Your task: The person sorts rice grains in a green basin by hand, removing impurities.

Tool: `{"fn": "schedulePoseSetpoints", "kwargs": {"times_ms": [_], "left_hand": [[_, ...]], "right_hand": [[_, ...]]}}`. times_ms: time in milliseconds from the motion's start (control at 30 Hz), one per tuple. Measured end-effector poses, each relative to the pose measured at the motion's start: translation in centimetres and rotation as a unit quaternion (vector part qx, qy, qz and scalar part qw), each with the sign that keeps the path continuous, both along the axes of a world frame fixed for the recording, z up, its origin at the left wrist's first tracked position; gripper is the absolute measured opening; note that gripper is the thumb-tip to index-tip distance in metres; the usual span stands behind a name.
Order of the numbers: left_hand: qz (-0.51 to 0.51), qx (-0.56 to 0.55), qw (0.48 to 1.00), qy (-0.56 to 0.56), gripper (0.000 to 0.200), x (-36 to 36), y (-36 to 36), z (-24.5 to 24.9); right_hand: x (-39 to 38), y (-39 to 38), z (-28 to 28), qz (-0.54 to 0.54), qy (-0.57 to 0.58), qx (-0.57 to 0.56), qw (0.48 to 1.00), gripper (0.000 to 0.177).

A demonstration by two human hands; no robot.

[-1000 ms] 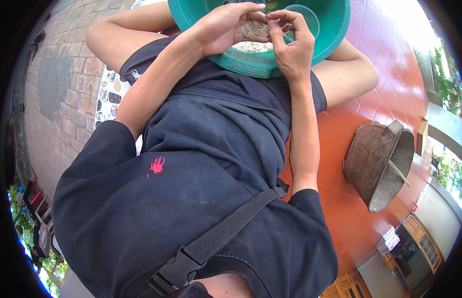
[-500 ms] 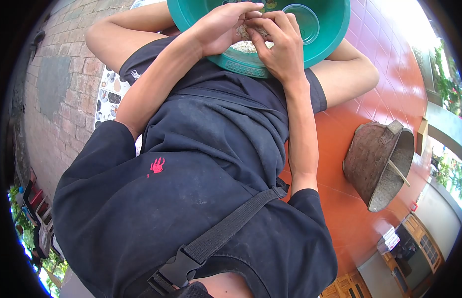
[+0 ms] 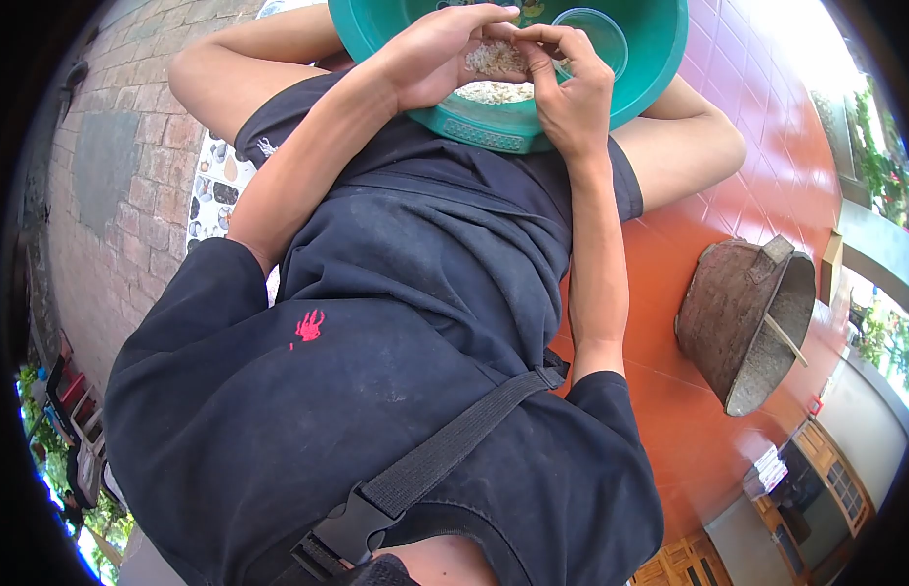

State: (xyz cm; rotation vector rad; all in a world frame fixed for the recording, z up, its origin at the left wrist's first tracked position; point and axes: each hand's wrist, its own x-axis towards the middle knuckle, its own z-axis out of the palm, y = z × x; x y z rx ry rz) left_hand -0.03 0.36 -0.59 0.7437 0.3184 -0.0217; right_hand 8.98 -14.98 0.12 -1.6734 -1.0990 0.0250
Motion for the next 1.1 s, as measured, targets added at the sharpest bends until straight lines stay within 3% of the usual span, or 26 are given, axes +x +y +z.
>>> {"fn": "schedulePoseSetpoints", "kwargs": {"times_ms": [100, 300, 367, 467, 700, 800, 867, 933, 1000, 1033, 1100], "left_hand": [[0.015, -0.021, 0.999, 0.022, 0.031, 0.1, -0.3, 0.7], [-0.004, -0.016, 1.000, 0.005, 0.042, -0.1, -0.2, 1.3], [-0.014, -0.010, 1.000, 0.015, 0.044, -0.3, -0.1, 1.9], [-0.029, -0.012, 0.999, 0.020, 0.047, -0.2, 0.0, 1.6], [-0.012, -0.022, 0.999, 0.048, 0.047, -0.2, -0.2, 2.5], [0.000, -0.018, 0.999, 0.032, 0.044, -0.3, -0.2, 2.0], [0.021, -0.012, 0.999, 0.032, 0.042, -0.1, -0.2, 1.7], [0.043, -0.007, 0.999, 0.032, 0.040, -0.4, -0.6, 2.1], [0.095, 0.136, 0.984, -0.068, 0.038, -1.4, -1.2, 2.3], [0.095, 0.136, 0.984, -0.068, 0.038, -1.2, -1.0, 2.4], [0.059, -0.011, 0.996, 0.060, 0.036, -0.3, -0.3, 2.7]], "right_hand": [[0.1, -0.2, 0.1, 0.006, 0.064, 0.001, 0.998, 0.012], [0.7, -0.3, -0.5, -0.021, -0.004, 0.043, 0.999, 0.014], [0.7, -0.4, -0.4, -0.211, -0.065, 0.073, 0.973, 0.013], [0.8, -0.4, -0.2, -0.260, -0.091, 0.053, 0.960, 0.014], [1.0, -0.3, -0.2, -0.249, -0.146, 0.048, 0.956, 0.015], [0.4, 0.0, 0.3, -0.169, -0.071, 0.072, 0.980, 0.013], [0.2, 0.2, 0.5, -0.085, -0.130, 0.082, 0.984, 0.013], [0.0, 0.2, 0.5, -0.081, -0.166, 0.048, 0.982, 0.013], [0.0, 0.2, 0.5, -0.073, -0.236, -0.020, 0.969, 0.016], [0.1, 0.2, 0.3, -0.066, -0.241, -0.033, 0.968, 0.017], [-0.1, 0.4, 0.2, -0.061, -0.249, -0.043, 0.966, 0.016]]}}
